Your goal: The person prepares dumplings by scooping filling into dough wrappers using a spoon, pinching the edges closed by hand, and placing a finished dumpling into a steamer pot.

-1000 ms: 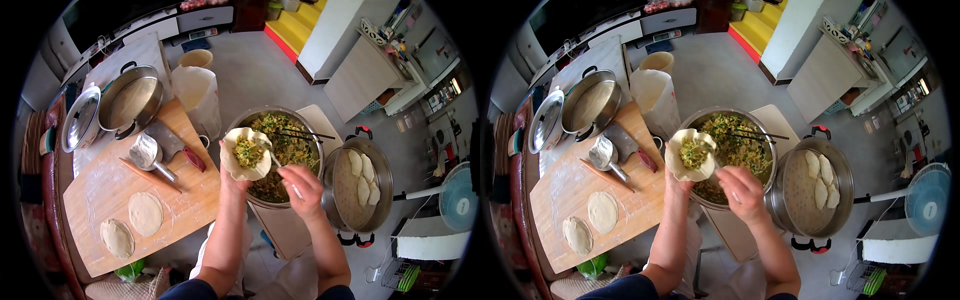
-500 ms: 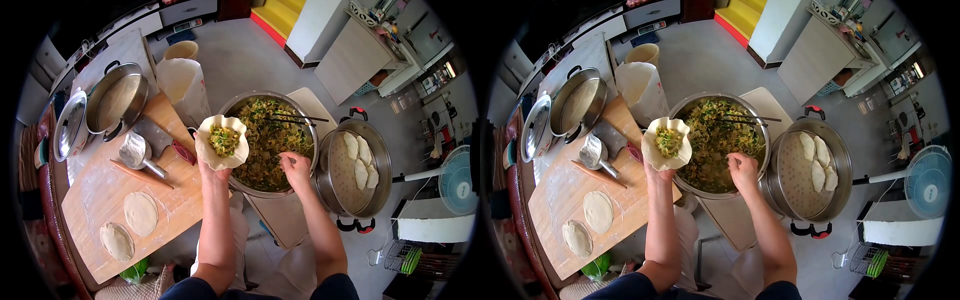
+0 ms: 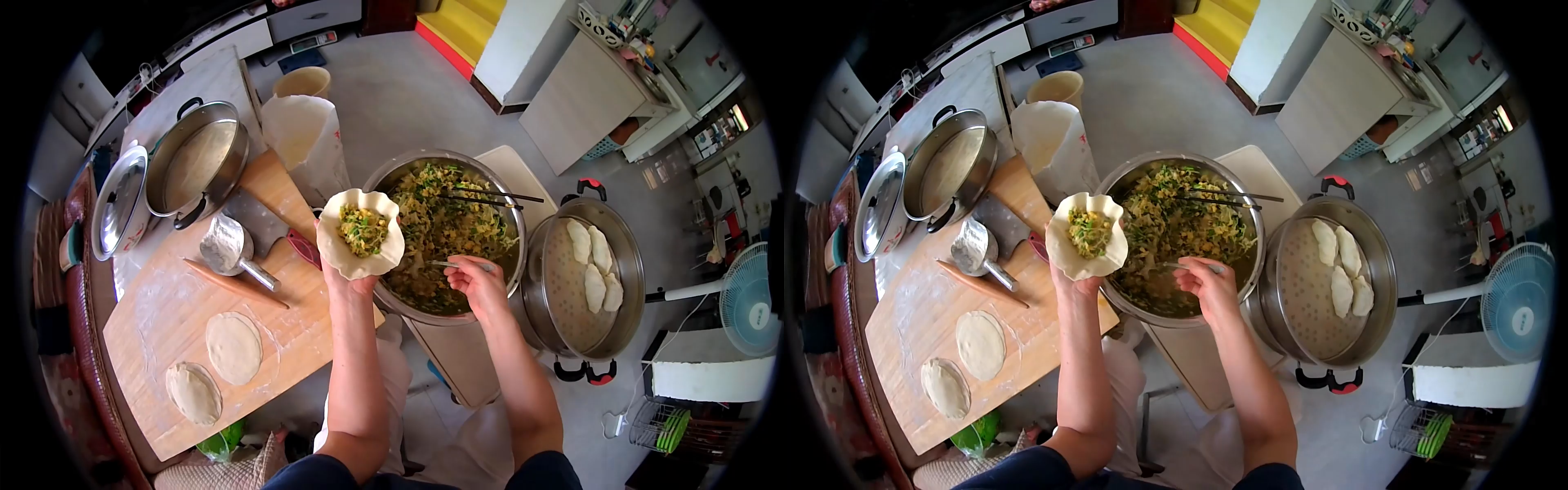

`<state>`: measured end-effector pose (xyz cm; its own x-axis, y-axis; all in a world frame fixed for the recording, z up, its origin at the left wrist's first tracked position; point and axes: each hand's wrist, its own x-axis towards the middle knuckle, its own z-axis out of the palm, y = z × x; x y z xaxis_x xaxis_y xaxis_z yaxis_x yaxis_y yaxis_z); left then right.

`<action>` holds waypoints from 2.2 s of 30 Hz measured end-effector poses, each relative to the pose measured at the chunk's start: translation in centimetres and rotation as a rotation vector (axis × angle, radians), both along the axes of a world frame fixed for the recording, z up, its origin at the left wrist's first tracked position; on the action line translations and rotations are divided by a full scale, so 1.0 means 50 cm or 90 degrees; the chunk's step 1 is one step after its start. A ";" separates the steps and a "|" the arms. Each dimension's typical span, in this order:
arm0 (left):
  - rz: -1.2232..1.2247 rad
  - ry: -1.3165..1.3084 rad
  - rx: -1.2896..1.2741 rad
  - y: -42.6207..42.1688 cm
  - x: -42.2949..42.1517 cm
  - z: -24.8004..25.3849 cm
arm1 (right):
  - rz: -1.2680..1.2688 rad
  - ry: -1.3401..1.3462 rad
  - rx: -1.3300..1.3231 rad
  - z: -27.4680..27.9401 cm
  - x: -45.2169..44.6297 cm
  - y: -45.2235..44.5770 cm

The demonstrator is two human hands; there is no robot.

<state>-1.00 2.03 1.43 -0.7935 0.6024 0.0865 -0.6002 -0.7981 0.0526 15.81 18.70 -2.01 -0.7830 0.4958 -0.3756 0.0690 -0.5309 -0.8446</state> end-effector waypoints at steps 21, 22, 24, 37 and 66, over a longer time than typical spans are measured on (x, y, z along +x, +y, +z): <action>-0.085 -0.153 -0.080 0.064 0.068 0.000 | -0.048 0.216 0.194 0.212 -0.016 -0.010; -0.088 -0.171 -0.085 0.066 0.069 0.000 | -0.024 0.198 0.313 0.209 -0.013 -0.025; -0.096 -0.177 -0.074 0.071 0.066 -0.008 | 0.028 0.212 0.700 0.204 -0.008 -0.051; -0.090 -0.128 -0.078 0.062 0.062 0.002 | 0.128 0.335 1.120 0.224 0.010 -0.092; -0.071 -0.115 -0.086 0.060 0.062 0.011 | 0.090 0.241 0.968 0.249 0.011 -0.114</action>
<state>2.09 5.04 1.97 -0.7166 0.6835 -0.1385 -0.6936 -0.7194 0.0383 16.37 12.99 10.42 -0.7832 0.1299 0.6081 -0.2883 0.7906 -0.5402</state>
